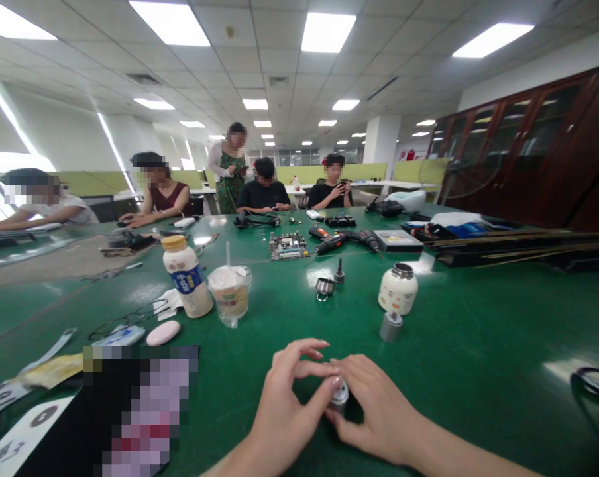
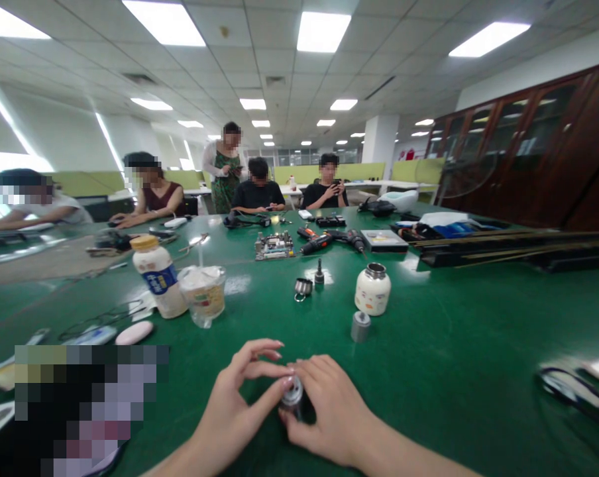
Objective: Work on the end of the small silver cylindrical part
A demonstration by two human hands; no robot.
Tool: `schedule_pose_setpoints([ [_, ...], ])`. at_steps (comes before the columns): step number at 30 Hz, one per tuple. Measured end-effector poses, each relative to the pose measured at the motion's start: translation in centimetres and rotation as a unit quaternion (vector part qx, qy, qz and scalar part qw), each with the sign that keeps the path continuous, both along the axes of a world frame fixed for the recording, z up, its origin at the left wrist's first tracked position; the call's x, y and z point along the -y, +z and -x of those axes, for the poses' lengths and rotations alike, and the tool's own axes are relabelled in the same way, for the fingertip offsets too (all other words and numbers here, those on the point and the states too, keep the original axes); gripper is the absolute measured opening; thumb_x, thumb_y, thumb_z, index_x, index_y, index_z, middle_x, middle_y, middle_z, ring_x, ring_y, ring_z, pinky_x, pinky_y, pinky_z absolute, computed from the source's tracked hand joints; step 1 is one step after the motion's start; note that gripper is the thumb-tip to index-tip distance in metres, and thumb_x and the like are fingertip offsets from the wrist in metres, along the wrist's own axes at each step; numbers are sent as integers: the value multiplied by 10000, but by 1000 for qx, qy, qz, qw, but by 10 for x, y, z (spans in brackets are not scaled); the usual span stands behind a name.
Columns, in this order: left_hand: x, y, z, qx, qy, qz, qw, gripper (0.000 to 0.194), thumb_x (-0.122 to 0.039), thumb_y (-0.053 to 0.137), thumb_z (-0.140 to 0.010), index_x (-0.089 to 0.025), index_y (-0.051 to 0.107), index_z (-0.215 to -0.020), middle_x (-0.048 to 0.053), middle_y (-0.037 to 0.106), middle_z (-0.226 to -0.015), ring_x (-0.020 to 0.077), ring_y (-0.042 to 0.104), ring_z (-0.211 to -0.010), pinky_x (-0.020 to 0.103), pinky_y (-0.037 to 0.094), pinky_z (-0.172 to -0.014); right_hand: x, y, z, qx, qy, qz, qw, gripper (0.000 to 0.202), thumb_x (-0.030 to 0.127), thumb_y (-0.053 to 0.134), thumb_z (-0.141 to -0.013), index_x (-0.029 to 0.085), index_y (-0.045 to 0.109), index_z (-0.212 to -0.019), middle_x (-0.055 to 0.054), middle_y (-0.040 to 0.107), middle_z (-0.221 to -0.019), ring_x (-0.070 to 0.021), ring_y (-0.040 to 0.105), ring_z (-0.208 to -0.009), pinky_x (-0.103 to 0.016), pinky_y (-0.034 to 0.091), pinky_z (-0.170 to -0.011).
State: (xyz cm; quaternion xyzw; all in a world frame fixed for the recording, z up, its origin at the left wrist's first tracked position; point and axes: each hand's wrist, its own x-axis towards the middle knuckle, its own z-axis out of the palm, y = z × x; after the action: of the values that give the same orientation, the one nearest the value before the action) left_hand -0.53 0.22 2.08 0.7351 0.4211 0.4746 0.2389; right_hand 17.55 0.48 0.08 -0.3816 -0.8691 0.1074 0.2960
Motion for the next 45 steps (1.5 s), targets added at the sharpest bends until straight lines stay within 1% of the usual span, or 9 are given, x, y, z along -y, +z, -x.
schedule_pose_setpoints([
  [5,-14,-12,13,-32,80,-14,996,270,-216,692,-845,-243,621,-1104,41,767,-1011,263,641,-1060,496,408,-972,0,2,-1,15,-7,12,1000,376,268,639,-746,119,656,-1091,-146,704,-1121,-305,623,-1008,-463,464,-926],
  [11,-23,-29,24,-138,60,20,988,416,-188,747,-795,-264,603,-1178,18,792,-921,285,609,-1091,504,400,-933,1,2,-2,23,-15,21,999,412,280,641,-752,109,662,-1126,-150,698,-1162,-320,616,-1061,-483,446,-973],
  [18,-10,-6,13,-18,46,-2,999,324,-196,751,-811,-267,600,-1090,-6,776,-953,249,655,-1048,438,405,-954,1,3,-1,17,-4,23,1000,385,272,641,-754,105,660,-1101,-158,699,-1130,-317,618,-1027,-480,460,-936],
  [21,0,1,4,-31,14,-10,999,321,-161,804,-745,-281,650,-1000,-12,769,-956,260,642,-1047,420,417,-925,-1,0,0,8,2,14,1000,354,237,625,-745,123,663,-1079,-145,698,-1129,-305,616,-1022,-461,468,-917],
  [25,5,1,0,-61,5,-21,998,239,-138,807,-728,-282,698,-884,-5,759,-996,266,637,-1024,418,423,-900,-2,-3,0,5,2,9,1000,347,218,611,-739,139,658,-1073,-134,697,-1143,-298,612,-1034,-458,459,-930],
  [32,2,-5,0,-30,31,-27,999,294,-127,766,-756,-270,671,-994,5,753,-966,258,653,-965,427,433,-893,0,-1,0,15,-7,13,1000,389,224,607,-735,116,645,-1107,-152,696,-1125,-309,609,-1016,-468,458,-915],
  [37,2,3,-1,-57,2,-7,998,183,-129,728,-768,-262,702,-890,21,723,-1047,256,641,-989,406,456,-879,0,-2,0,11,-3,20,1000,362,222,604,-739,137,645,-1089,-142,688,-1135,-306,597,-1032,-459,446,-920],
  [41,7,13,1,-63,-35,-28,997,390,-74,612,-785,-274,633,-1120,41,668,-1187,253,593,-1108,421,435,-955,0,1,0,15,-2,27,1000,291,249,603,-761,155,644,-1034,-130,694,-1084,-294,601,-993,-433,456,-890],
  [45,6,14,2,-81,-6,-18,997,518,-122,673,-773,-269,533,-1250,50,690,-1167,274,581,-1099,458,426,-952,1,2,0,11,-7,27,1000,286,238,606,-754,161,642,-1027,-122,693,-1080,-286,602,-987,-423,454,-893],
])
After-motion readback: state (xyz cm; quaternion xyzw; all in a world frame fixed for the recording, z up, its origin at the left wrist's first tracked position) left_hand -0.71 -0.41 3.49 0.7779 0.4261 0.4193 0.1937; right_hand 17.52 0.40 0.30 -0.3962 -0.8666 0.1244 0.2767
